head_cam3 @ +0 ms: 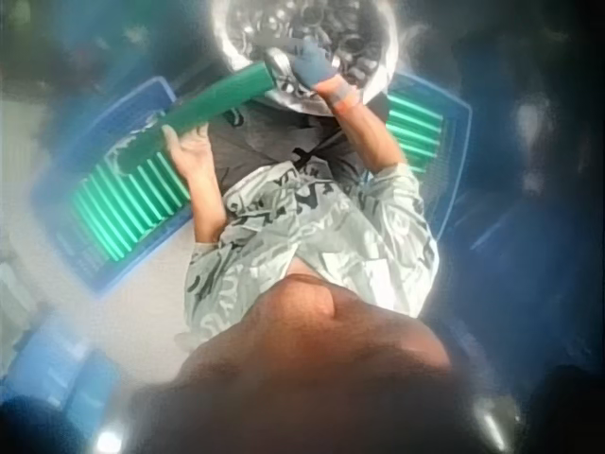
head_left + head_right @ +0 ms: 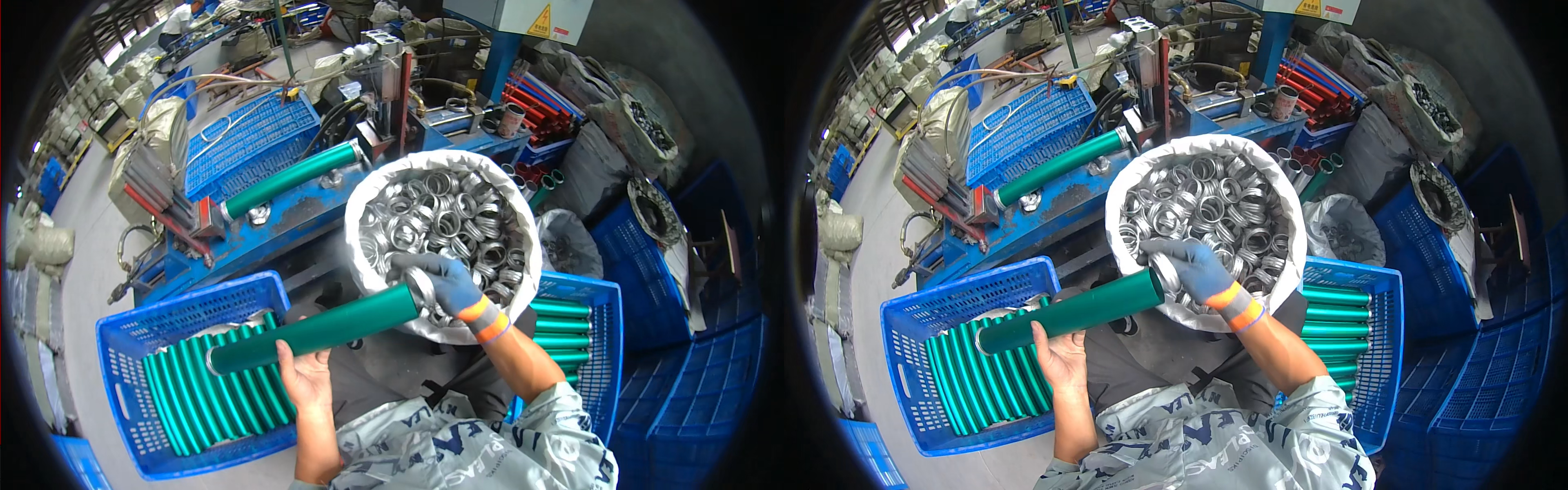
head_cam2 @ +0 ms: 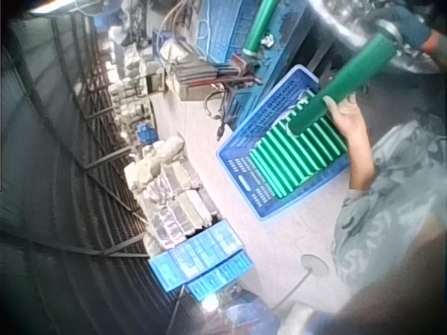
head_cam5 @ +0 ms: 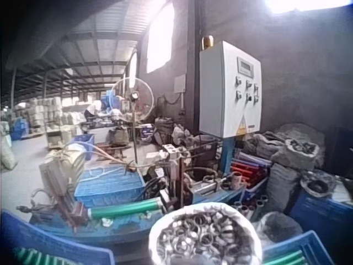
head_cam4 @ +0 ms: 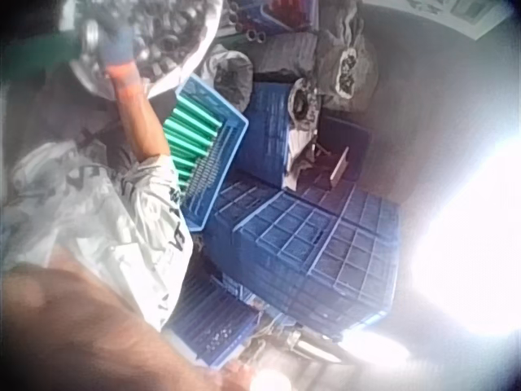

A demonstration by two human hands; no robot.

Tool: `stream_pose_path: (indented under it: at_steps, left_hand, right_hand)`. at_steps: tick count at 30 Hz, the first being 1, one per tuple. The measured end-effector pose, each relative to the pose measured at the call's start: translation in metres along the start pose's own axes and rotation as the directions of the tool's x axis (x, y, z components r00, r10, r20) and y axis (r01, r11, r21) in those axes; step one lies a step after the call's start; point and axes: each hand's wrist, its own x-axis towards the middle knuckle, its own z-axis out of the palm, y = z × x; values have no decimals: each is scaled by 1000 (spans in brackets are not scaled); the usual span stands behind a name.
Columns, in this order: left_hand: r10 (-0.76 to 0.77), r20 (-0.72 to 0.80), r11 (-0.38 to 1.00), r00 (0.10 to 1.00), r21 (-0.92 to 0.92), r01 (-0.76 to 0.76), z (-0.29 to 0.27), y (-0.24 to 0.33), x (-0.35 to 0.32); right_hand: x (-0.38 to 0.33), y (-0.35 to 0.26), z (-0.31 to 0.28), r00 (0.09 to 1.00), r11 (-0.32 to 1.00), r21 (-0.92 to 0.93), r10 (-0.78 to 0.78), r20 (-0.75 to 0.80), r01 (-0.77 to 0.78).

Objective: Assembling metal rings onto the ends of green industrial tubes.

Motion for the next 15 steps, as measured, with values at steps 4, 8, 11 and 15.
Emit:
stream_pose_path:
  at_steps: [4, 8, 11, 15]
  left_hand:
    - [64, -56, 997, 996, 38, -62, 13, -9, 2]
    - [111, -62, 990, 992, 96, -105, 13, -4, -3]
    - [113, -68, 989, 991, 105, -105, 10, -5, 0]
    - [113, -67, 982, 991, 159, -101, 9, -11, 12]
  right_hand:
    - [-28, -7, -4, 997, 998, 30, -61, 39, 60]
    - [-37, -27, 16, 997, 996, 89, 20, 80, -27]
    - [-39, -28, 16, 999, 996, -90, -7, 45, 11]
    - [-24, -27, 12, 999, 990, -127, 55, 2, -54]
